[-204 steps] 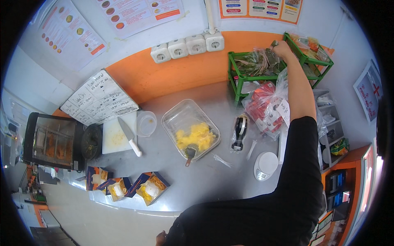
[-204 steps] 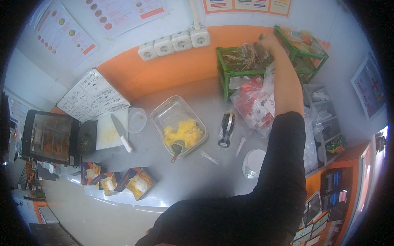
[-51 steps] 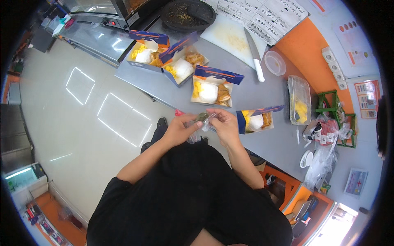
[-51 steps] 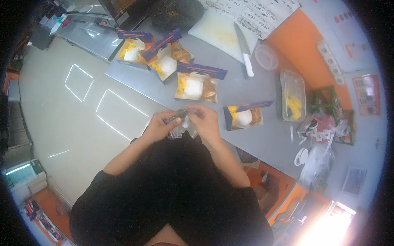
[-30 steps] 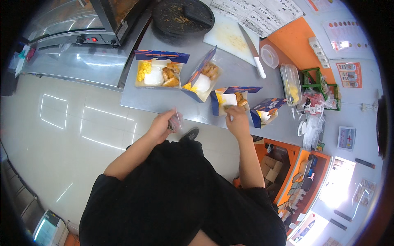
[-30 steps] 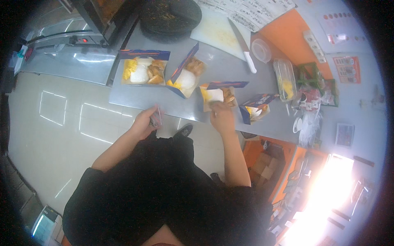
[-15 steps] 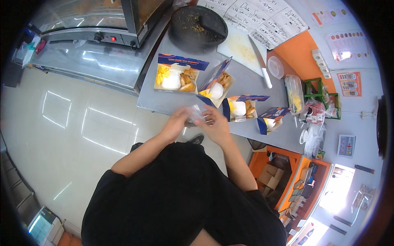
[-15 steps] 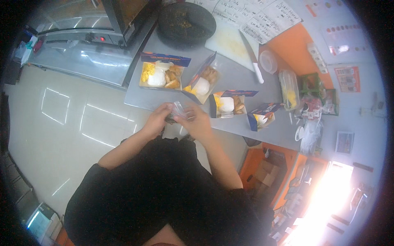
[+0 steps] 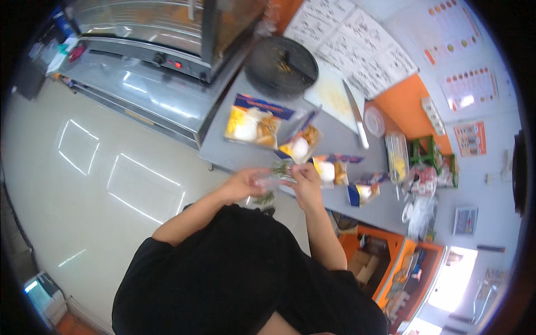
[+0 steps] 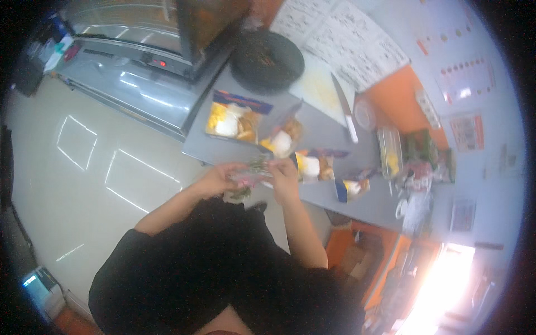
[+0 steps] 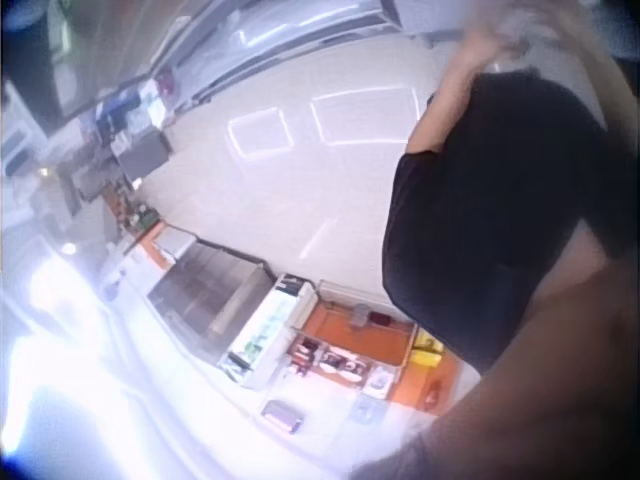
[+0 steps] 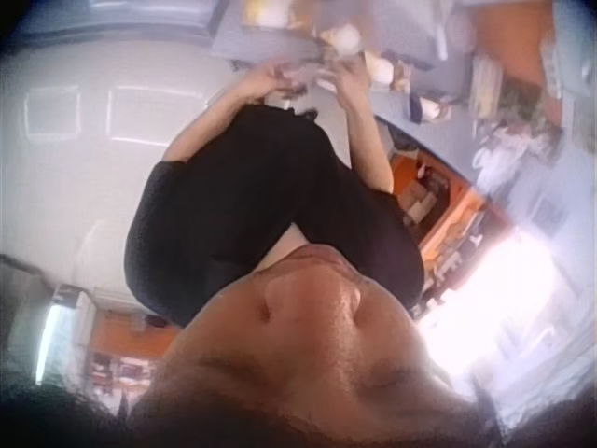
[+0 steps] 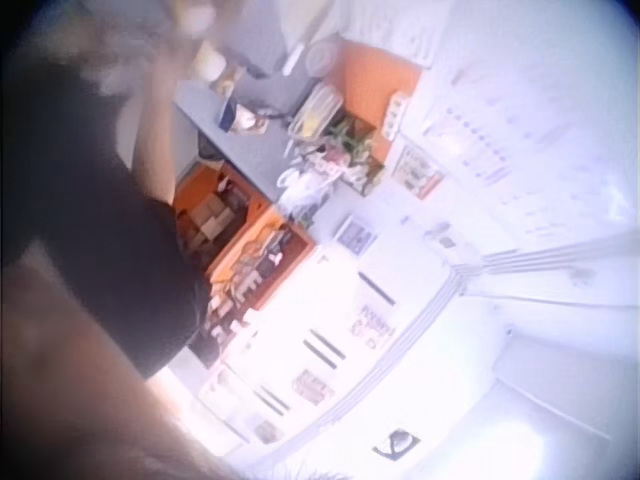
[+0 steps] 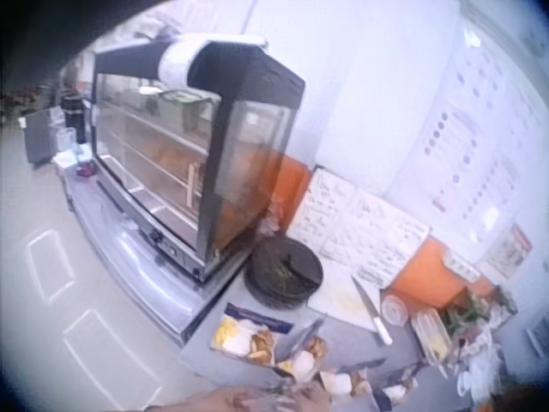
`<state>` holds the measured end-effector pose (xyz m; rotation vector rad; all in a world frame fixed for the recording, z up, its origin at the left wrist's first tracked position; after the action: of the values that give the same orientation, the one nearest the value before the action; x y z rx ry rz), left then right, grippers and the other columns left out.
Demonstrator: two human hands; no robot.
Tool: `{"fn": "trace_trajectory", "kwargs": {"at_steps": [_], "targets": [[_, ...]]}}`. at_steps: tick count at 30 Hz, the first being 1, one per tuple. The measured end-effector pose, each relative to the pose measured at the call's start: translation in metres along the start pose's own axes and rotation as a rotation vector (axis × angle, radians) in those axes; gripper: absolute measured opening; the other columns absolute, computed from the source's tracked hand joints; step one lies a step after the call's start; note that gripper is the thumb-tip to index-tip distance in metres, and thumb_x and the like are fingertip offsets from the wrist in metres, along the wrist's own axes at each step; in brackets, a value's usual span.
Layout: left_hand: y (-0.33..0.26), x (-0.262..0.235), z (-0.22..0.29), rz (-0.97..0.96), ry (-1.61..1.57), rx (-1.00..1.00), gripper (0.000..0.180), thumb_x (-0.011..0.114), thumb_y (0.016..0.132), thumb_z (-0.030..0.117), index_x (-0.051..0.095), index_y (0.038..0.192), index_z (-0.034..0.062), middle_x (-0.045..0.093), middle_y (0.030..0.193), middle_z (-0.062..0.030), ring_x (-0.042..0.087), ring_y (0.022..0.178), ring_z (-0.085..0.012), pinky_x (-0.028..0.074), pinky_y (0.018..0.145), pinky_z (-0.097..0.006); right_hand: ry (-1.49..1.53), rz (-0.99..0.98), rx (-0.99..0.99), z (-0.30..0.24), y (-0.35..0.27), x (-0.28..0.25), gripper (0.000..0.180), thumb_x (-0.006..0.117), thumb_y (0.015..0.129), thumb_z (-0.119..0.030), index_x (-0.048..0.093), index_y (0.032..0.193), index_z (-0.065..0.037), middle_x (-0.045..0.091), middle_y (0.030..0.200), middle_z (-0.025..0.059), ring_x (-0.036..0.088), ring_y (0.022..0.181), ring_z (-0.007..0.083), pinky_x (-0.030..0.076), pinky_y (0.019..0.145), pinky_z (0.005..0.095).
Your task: The person scoops scrambled eggs from a container into several open food boxes on a counter. They then retrieve a bag of green vegetables from a lower shelf, place it on the counter, and add a small packet to each box. Finally, the person closes the boxes and writes on a receipt.
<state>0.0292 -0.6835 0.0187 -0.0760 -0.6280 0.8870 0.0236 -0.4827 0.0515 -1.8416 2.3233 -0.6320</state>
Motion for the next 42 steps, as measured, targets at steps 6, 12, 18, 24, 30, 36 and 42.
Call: {"fn": "trace_trajectory", "kwargs": {"at_steps": [6,12,18,24,30,36,42], "targets": [[0.003,-0.007,-0.024,-0.102,-0.086,0.004,0.065,0.07,0.087,0.0,0.042,0.146,0.0044,0.066,0.12,-0.016,0.063,0.108,-0.0192,0.053,0.091,-0.03,-1.507,0.043,-0.709,-0.002,0.042,-0.024,0.008,0.056,0.094,-0.008,0.054,0.098,-0.001,0.067,0.087,0.0205,0.065,0.079,0.0425,0.052,0.069,0.0484],[-0.013,-0.014,0.0,0.043,-0.01,-0.024,0.051,0.073,0.087,0.008,0.055,0.135,0.0041,0.067,0.108,-0.012,0.065,0.096,-0.0171,0.055,0.082,-0.03,-1.644,-0.146,-0.611,-0.005,0.046,-0.023,0.031,0.067,0.086,-0.024,0.055,0.106,-0.004,0.068,0.09,0.019,0.066,0.085,0.0397,0.046,0.083,0.0515],[-0.018,-0.027,0.003,0.188,0.004,0.039,0.019,0.071,0.091,0.011,0.068,0.106,0.0013,0.07,0.093,-0.0096,0.065,0.08,-0.0112,0.052,0.067,-0.025,-1.55,-0.116,-0.672,-0.02,0.036,-0.002,0.047,0.074,0.084,-0.026,0.054,0.12,-0.004,0.068,0.105,0.0177,0.065,0.097,0.0339,0.048,0.086,0.0454],[-0.024,-0.016,0.018,0.345,0.528,0.429,0.017,0.07,0.091,0.024,0.067,0.096,0.0085,0.068,0.103,-0.0087,0.064,0.102,-0.0286,0.05,0.088,-0.038,-0.736,-0.464,-0.325,0.001,-0.01,0.051,0.07,0.081,0.081,-0.015,0.044,0.138,0.0,0.068,0.105,0.0144,0.065,0.096,0.0174,0.052,0.08,0.0318],[-0.028,-0.016,0.027,0.437,0.89,0.672,0.014,0.072,0.085,0.024,0.068,0.095,0.0152,0.057,0.129,-0.0064,0.034,0.135,-0.0384,0.032,0.109,-0.05,-0.949,-0.531,-0.225,0.001,-0.018,0.066,0.057,0.084,0.079,-0.018,0.057,0.126,0.002,0.072,0.085,0.0089,0.067,0.081,0.0143,0.051,0.074,0.0282],[-0.031,-0.021,0.025,0.492,0.741,0.701,0.013,0.072,0.085,0.021,0.067,0.093,0.0124,0.063,0.112,-0.0064,0.053,0.114,-0.0315,0.04,0.102,-0.044,-1.126,-0.7,-0.22,-0.013,-0.032,0.089,0.035,0.085,0.076,-0.027,0.073,0.096,-0.001,0.071,0.076,0.0088,0.062,0.071,0.0113,0.049,0.068,0.03],[-0.043,-0.033,0.027,0.433,0.566,0.498,0.017,0.071,0.088,0.02,0.067,0.096,0.0051,0.065,0.096,-0.0102,0.063,0.09,-0.0251,0.049,0.079,-0.035,-0.981,-0.742,-0.275,0.002,-0.026,0.095,0.03,0.078,0.081,-0.03,0.071,0.096,-0.004,0.068,0.083,0.0157,0.063,0.071,0.0296,0.05,0.068,0.0374]]}}
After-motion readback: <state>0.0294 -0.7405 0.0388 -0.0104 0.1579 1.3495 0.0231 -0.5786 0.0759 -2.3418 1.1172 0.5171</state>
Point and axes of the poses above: each hand's wrist, its own y-axis towards the middle knuckle, its own x-axis out of the palm, z = x × y, the point moved 4 cm from there along y, towards the middle knuckle
